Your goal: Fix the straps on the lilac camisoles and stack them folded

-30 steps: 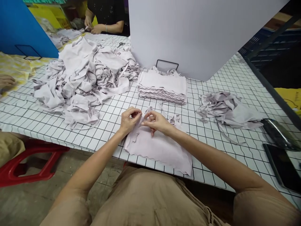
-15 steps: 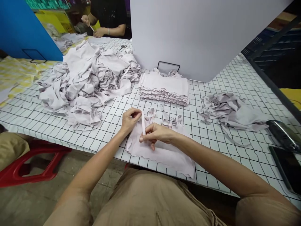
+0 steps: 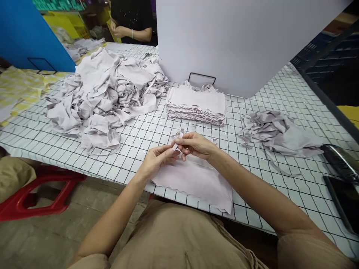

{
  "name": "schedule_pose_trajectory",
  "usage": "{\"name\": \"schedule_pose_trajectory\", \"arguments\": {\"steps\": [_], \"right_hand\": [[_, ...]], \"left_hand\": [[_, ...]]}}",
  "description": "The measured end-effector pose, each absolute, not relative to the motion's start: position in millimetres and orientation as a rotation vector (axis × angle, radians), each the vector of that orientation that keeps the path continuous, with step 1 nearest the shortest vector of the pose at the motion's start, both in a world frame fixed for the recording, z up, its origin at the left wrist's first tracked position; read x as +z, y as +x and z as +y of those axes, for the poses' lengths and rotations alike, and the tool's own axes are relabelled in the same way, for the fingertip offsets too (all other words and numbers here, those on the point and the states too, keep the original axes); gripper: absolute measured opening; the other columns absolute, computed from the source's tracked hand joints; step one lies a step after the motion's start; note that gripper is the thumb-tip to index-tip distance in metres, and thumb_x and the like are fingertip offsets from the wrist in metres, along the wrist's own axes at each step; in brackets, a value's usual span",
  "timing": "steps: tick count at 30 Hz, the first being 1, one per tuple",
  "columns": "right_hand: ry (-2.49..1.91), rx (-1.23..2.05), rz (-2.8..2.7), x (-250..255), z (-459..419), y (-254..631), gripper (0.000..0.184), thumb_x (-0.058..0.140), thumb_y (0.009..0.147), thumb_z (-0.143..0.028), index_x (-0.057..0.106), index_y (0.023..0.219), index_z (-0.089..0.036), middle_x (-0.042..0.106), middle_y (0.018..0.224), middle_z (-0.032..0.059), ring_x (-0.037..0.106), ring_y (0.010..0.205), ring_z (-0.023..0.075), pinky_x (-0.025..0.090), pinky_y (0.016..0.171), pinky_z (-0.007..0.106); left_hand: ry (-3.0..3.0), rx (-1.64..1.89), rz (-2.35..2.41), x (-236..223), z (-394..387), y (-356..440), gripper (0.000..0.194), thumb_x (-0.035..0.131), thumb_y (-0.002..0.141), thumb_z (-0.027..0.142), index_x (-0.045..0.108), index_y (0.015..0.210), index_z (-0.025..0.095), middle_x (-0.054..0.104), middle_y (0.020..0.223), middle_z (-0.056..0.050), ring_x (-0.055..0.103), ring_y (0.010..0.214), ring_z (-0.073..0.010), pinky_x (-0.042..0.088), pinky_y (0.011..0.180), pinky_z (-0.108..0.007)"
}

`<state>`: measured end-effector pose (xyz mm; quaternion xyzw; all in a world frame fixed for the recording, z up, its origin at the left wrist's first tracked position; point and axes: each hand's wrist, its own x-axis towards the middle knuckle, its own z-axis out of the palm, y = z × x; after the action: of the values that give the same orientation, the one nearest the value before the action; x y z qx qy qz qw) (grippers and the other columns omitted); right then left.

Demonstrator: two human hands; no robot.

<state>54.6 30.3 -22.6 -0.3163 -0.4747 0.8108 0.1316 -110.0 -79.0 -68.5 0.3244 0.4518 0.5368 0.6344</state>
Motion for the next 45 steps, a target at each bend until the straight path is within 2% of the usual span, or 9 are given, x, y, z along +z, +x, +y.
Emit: {"name": "schedule_pose_trajectory", "arguments": {"steps": [6,9,12,14,19,24,33,38,45], "right_hand": [[-0.981,2.263,-1.411,-26,29,62,0.048,0.09,0.064,-0.052,0.072,0.082,-0.011,0.055,0.058,-0.0039,0.05,0.046,0.0071,0.059,0.05,0.03],[-1.128,1.807,-1.702,-30,28,71,0.046,0.084,0.069,-0.056,0.069,0.078,-0.014,0.06,0.065,0.0007,0.057,0.053,0.0125,0.057,0.053,0.032],[-0.968,1.096,-1.978,-32,26,79,0.031,0.078,0.08,-0.046,0.072,0.093,-0.018,0.071,0.093,0.008,0.066,0.085,0.021,0.058,0.078,0.039],[-0.707,0.959,-2.144,-33,23,81,0.022,0.073,0.088,-0.038,0.074,0.103,-0.022,0.072,0.109,0.0088,0.063,0.109,0.0241,0.053,0.096,0.044],[-0.549,1.02,-2.264,-40,19,82,0.011,0.07,0.091,-0.031,0.074,0.091,-0.022,0.073,0.089,0.0057,0.061,0.1,0.0225,0.052,0.092,0.044],[-0.569,1.332,-2.128,-42,16,88,0.03,0.07,0.091,-0.033,0.065,0.119,-0.024,0.065,0.13,0.0086,0.058,0.122,0.0229,0.046,0.107,0.046],[-0.671,1.24,-2.195,-47,26,98,0.018,0.071,0.09,-0.039,0.077,0.085,-0.023,0.066,0.074,0.0023,0.053,0.085,0.0191,0.046,0.082,0.037],[-0.734,1.253,-2.059,-59,23,104,0.008,0.074,0.087,-0.033,0.079,0.089,-0.027,0.066,0.068,0.0004,0.052,0.079,0.0189,0.046,0.08,0.038],[-0.773,1.182,-2.138,-70,12,109,0.007,0.069,0.091,-0.026,0.076,0.088,-0.025,0.071,0.079,0.003,0.056,0.087,0.0212,0.045,0.082,0.041]], "left_hand": [[0.741,1.327,1.179,-68,-77,-106,0.032,0.085,0.072,0.042,0.078,0.088,0.016,0.079,0.083,-0.009,0.072,0.068,-0.017,0.06,0.067,-0.031],[0.872,1.343,1.264,-62,-76,-106,0.027,0.083,0.075,0.041,0.076,0.082,0.016,0.077,0.076,-0.007,0.07,0.063,-0.016,0.059,0.063,-0.03],[0.99,1.335,1.334,-55,-75,-104,0.022,0.083,0.074,0.038,0.075,0.077,0.017,0.075,0.072,-0.005,0.068,0.062,-0.0157,0.057,0.058,-0.028],[1.063,1.327,1.353,-53,-75,-101,0.019,0.082,0.075,0.035,0.075,0.078,0.017,0.074,0.073,-0.004,0.068,0.064,-0.0162,0.057,0.058,-0.027],[1.199,1.341,1.404,-52,-74,-94,0.011,0.076,0.079,0.028,0.075,0.079,0.017,0.074,0.079,-0.005,0.068,0.071,-0.0168,0.057,0.066,-0.029],[1.304,1.334,1.423,-53,-72,-86,0.007,0.073,0.081,0.026,0.074,0.079,0.019,0.073,0.078,-0.004,0.065,0.071,-0.0165,0.054,0.065,-0.03],[1.666,1.22,1.495,-50,-68,-88,0.005,0.068,0.087,0.021,0.068,0.082,0.02,0.068,0.076,-0.001,0.059,0.069,-0.0148,0.047,0.064,-0.029],[1.99,0.736,1.773,-65,-73,-89,0.018,0.077,0.084,0.029,0.066,0.094,0.021,0.069,0.098,-0.004,0.06,0.096,-0.0245,0.04,0.088,-0.042],[1.994,0.666,1.769,-75,-75,-89,0.013,0.077,0.085,0.027,0.066,0.084,0.021,0.068,0.09,0.0,0.056,0.093,-0.0216,0.03,0.089,-0.041]]}}
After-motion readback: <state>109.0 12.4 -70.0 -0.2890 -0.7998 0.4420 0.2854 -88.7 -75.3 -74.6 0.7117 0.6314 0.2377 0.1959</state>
